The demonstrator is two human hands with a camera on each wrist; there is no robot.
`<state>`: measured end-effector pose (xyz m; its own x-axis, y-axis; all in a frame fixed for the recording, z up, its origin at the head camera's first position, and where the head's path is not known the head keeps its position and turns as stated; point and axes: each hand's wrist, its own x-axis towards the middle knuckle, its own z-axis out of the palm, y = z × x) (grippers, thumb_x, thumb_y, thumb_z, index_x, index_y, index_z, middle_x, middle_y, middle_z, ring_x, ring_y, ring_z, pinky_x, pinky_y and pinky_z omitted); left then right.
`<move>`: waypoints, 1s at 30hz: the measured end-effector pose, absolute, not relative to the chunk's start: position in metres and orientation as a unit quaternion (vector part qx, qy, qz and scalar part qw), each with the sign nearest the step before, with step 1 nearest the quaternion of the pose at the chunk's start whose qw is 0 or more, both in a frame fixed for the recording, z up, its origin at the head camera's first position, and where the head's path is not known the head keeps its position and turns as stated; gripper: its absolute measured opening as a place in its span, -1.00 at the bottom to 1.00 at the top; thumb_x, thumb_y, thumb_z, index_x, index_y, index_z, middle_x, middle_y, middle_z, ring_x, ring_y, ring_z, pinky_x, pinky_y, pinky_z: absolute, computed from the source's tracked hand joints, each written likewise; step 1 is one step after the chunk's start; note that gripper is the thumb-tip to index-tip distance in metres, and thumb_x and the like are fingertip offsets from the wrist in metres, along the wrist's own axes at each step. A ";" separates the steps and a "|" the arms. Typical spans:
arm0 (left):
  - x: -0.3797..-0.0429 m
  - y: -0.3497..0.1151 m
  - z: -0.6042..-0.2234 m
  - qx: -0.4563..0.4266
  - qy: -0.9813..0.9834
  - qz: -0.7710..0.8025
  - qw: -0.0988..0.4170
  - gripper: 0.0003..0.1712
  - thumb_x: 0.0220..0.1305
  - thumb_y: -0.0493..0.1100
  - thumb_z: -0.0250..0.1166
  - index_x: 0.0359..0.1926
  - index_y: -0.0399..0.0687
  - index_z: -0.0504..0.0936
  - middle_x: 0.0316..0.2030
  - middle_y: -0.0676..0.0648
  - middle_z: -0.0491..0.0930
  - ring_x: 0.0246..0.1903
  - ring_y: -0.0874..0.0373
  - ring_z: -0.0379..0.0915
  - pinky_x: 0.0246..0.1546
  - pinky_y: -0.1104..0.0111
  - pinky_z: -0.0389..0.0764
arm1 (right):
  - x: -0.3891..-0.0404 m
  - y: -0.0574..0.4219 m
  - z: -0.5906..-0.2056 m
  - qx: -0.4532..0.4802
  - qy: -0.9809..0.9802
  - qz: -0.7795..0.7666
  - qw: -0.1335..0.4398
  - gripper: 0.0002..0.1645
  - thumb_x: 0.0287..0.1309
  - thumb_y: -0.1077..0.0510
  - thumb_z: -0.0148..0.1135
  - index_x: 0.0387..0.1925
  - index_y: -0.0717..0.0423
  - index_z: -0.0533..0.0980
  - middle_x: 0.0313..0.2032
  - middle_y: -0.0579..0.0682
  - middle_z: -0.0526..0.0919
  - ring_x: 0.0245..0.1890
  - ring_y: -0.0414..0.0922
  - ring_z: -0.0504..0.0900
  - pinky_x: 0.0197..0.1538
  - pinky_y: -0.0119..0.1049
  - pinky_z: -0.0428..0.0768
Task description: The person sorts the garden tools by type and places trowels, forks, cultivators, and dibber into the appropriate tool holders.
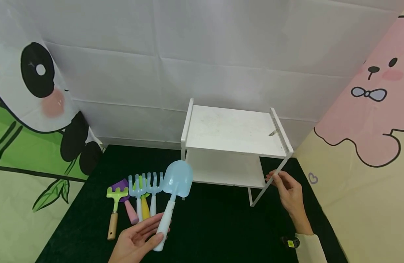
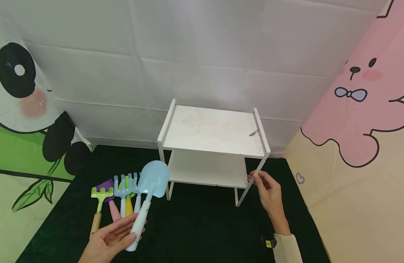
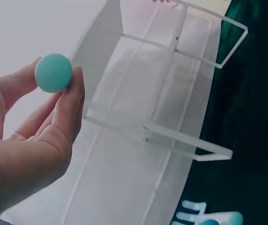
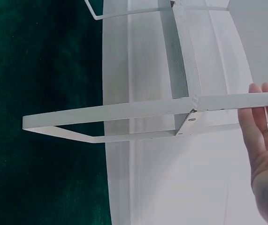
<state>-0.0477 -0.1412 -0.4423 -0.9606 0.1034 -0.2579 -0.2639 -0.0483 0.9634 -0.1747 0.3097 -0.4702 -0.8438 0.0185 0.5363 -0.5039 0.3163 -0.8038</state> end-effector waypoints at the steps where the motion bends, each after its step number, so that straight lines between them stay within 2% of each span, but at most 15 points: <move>1: -0.048 -0.140 -0.440 -0.047 0.679 0.721 0.131 -0.30 0.34 -0.21 0.40 0.41 -0.35 0.38 0.30 -0.34 0.50 0.22 -0.07 0.55 0.15 0.33 0.62 | -0.175 0.309 -0.470 0.152 -0.777 0.566 0.232 -0.77 0.47 0.47 0.01 0.00 0.44 0.57 -0.11 0.03 0.73 -0.12 -0.27 0.74 0.02 -0.43 0.67; 13: -0.054 -0.128 -0.423 0.026 0.644 0.741 0.186 -0.32 0.43 -0.19 0.32 0.46 -0.31 0.33 0.42 -0.31 0.36 0.33 -0.12 0.40 0.21 0.32 0.58 | -0.175 0.310 -0.470 0.158 -0.775 0.564 0.236 -0.76 0.45 0.50 0.00 0.01 0.45 0.56 -0.10 0.09 0.73 -0.13 -0.20 0.75 0.01 -0.44 0.67; 17: -0.055 -0.122 -0.416 0.043 0.641 0.741 0.194 -0.33 0.44 -0.18 0.32 0.46 -0.30 0.33 0.42 -0.31 0.36 0.32 -0.13 0.39 0.20 0.32 0.59 | -0.174 0.310 -0.470 0.153 -0.775 0.566 0.234 -0.76 0.46 0.49 0.00 0.01 0.45 0.56 -0.10 0.04 0.73 -0.13 -0.16 0.75 0.01 -0.43 0.67; 21: -0.057 -0.115 -0.408 0.056 0.646 0.737 0.192 -0.36 0.45 -0.18 0.31 0.45 -0.27 0.36 0.41 -0.31 0.36 0.32 -0.16 0.40 0.17 0.30 0.61 | -0.175 0.310 -0.471 0.159 -0.773 0.569 0.231 -0.75 0.45 0.52 -0.02 0.00 0.49 0.55 -0.11 0.03 0.73 -0.13 -0.17 0.75 0.02 -0.42 0.67; 28: -0.063 -0.102 -0.396 0.066 0.665 0.726 0.162 -0.39 0.41 -0.17 0.35 0.40 -0.24 0.45 0.36 -0.29 0.44 0.29 -0.14 0.47 0.17 0.33 0.59 | -0.166 0.298 -0.452 0.157 -0.779 0.562 0.231 -0.79 0.44 0.55 -0.04 -0.05 0.59 0.52 -0.16 0.23 0.70 -0.16 -0.19 0.76 0.00 -0.39 0.69; 30: -0.065 -0.099 -0.393 0.072 0.665 0.726 0.159 -0.40 0.41 -0.16 0.36 0.39 -0.23 0.46 0.36 -0.28 0.44 0.29 -0.12 0.47 0.18 0.34 0.58 | -0.169 0.302 -0.457 0.154 -0.779 0.563 0.230 -0.78 0.45 0.53 -0.03 -0.04 0.57 0.52 -0.15 0.17 0.71 -0.16 -0.21 0.76 0.00 -0.40 0.68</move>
